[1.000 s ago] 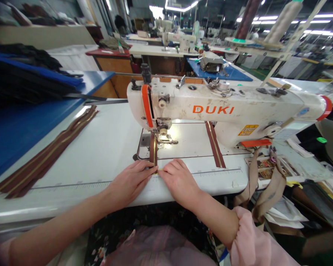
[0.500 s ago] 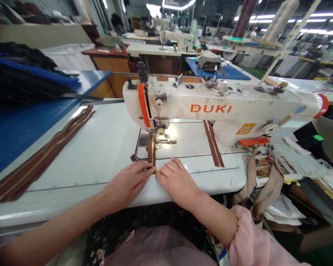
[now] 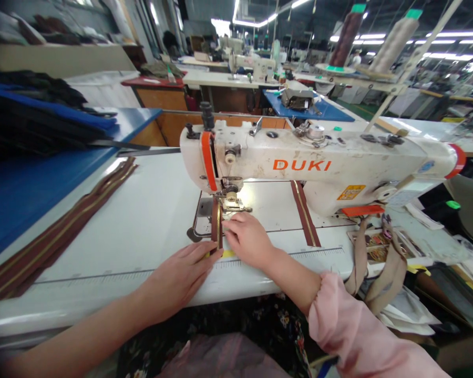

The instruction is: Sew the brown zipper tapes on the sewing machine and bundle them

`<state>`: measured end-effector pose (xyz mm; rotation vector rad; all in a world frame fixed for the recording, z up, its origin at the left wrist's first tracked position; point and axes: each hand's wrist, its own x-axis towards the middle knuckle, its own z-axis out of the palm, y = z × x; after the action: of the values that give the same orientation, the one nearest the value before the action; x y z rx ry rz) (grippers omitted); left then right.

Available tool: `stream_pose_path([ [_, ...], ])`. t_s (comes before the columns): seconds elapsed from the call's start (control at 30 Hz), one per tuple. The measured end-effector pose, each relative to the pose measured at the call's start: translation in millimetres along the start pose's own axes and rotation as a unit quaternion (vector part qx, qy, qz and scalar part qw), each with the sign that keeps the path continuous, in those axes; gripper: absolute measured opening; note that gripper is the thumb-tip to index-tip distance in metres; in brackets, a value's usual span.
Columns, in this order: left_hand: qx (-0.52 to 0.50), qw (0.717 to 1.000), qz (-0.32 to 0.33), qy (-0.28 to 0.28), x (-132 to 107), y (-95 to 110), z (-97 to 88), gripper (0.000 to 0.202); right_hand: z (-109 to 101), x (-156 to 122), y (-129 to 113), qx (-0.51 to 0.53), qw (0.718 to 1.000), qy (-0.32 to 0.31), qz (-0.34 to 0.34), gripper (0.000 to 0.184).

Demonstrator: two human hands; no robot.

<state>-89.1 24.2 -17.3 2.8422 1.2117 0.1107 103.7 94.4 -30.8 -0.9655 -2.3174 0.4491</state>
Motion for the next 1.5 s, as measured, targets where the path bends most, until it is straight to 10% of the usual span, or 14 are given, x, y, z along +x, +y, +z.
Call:
stream_pose_path([
  [1.5, 0.014, 0.999, -0.014, 0.028, 11, -12, 3.0, 0.034, 9, 27, 7, -0.254, 0.963, -0.051, -0.074, 0.008],
])
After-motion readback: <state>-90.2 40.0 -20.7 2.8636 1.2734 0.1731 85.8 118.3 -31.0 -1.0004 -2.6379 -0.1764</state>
